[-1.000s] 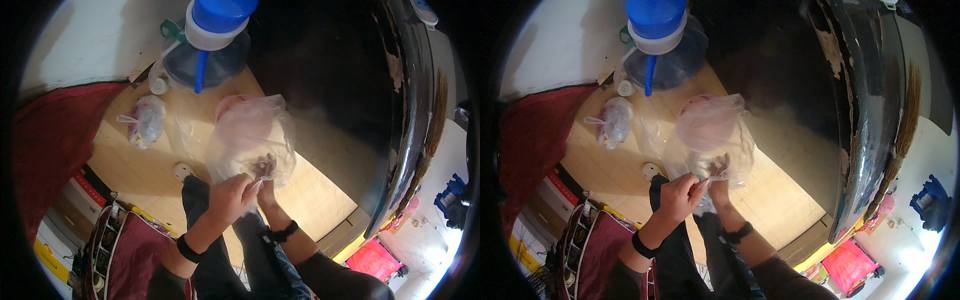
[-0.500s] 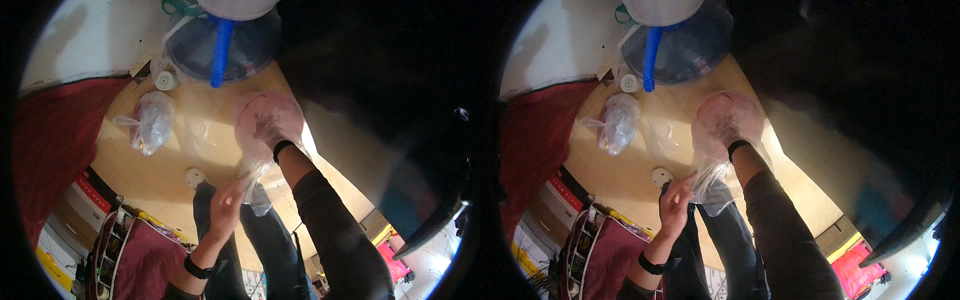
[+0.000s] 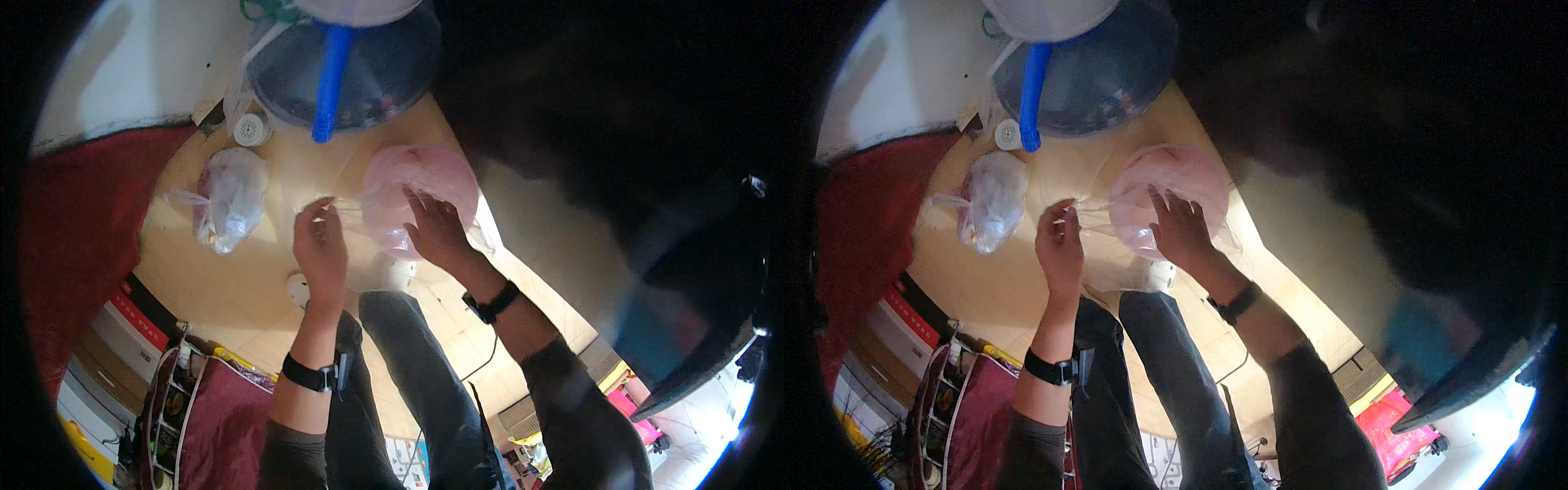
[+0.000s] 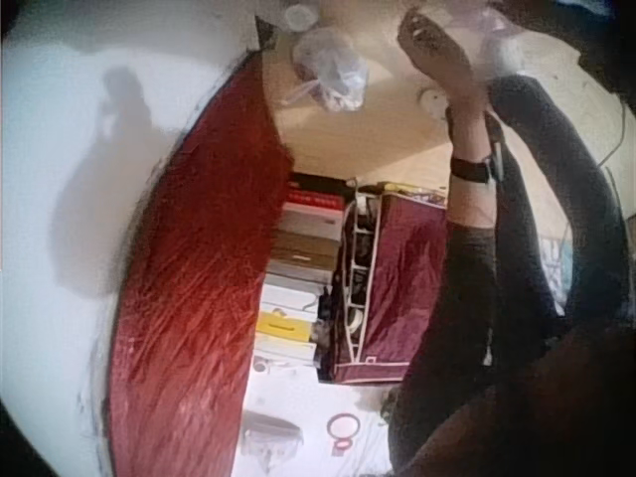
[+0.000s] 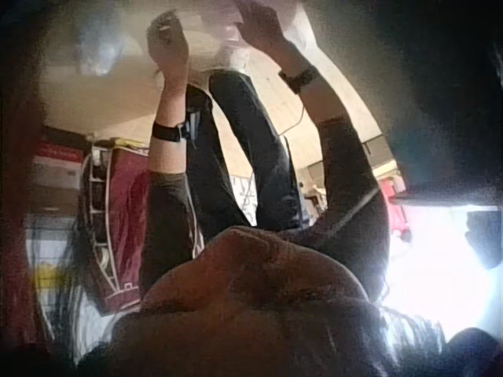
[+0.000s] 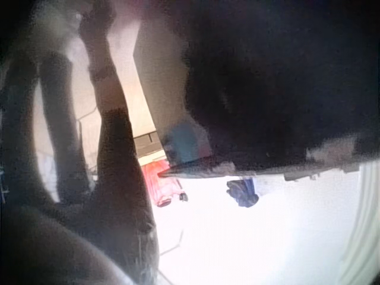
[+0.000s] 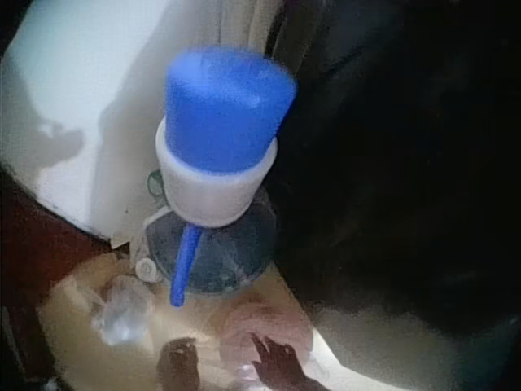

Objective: The person sweeps a play mat with a broom, then moves to a cluttered table to pick up various items including a plastic bag, a small box, and a phone, placing them into a plastic bag. The person then walks to a corner and empties the contents into a pink bucket.

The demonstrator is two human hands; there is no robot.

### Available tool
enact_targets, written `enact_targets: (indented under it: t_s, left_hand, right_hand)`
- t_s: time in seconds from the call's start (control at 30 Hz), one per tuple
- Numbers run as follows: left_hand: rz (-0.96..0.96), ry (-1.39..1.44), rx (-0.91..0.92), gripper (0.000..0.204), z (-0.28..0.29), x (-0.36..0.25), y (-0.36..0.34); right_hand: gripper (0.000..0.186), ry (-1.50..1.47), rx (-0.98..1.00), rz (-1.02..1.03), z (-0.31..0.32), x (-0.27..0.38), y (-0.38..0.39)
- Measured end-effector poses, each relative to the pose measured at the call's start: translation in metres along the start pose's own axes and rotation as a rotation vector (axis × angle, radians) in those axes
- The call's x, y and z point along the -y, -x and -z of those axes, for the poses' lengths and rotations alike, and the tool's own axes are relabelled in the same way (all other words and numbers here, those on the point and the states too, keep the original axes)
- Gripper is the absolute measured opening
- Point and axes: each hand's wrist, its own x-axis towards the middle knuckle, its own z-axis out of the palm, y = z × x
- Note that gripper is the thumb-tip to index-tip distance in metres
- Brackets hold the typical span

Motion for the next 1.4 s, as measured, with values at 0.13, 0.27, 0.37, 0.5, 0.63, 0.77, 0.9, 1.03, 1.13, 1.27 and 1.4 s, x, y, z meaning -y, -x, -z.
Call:
enact_targets:
  t_s: [0.13,0.27,0.37,0.5,0.63,0.77,0.9,1.03,1.13,1.27,1.4]
  left_hand:
    - [-0.496,-0.397,0.081,0.014,-0.003,-0.039,-0.013]
    - [-0.992,-0.711,0.499,0.02,-0.023,-0.048,-0.018]
    - [-1.03,-1.03,0.502,0.035,-0.048,-0.038,-0.031]
    - [-0.926,-1.054,0.478,0.048,-0.062,-0.024,-0.06]
    - [-0.936,-0.891,0.433,0.063,-0.075,-0.017,-0.081]
    - [-0.806,-0.832,0.55,0.064,-0.105,0.006,-0.094]
    - [-0.743,-0.594,0.537,0.052,-0.135,0.045,-0.128]
    - [0.013,-0.213,0.807,0.041,-0.118,0.081,-0.143]
    - [0.332,-0.077,0.75,0.038,-0.088,0.085,-0.129]
    - [-0.608,-0.364,0.312,0.039,-0.049,0.043,-0.092]
    - [-0.943,-0.7,0.763,0.067,-0.015,0.002,-0.043]
  right_hand:
    - [0.087,0.112,-0.161,-0.105,0.057,-0.003,0.028]
    - [0.087,0.26,-0.178,-0.157,0.056,-0.027,0.034]
    - [0.064,0.205,-0.178,-0.169,0.037,-0.048,0.025]
    - [0.028,-0.247,-0.362,-0.217,0.017,-0.085,0.009]
    - [0.019,-0.394,-0.727,-0.086,-0.004,-0.112,0.002]
    - [0.029,-0.755,-0.651,-0.356,-0.028,-0.12,-0.003]
    - [0.055,-1.136,-0.413,-0.601,-0.044,-0.145,-0.016]
    - [0.06,-1.16,-0.193,-0.789,-0.072,-0.161,-0.021]
    - [0.059,-1.098,-0.241,-0.745,-0.088,-0.152,-0.018]
    - [0.036,-0.797,-0.714,-0.635,-0.054,-0.117,0.018]
    - [0.101,-0.207,-0.295,0.013,-0.006,-0.076,0.073]
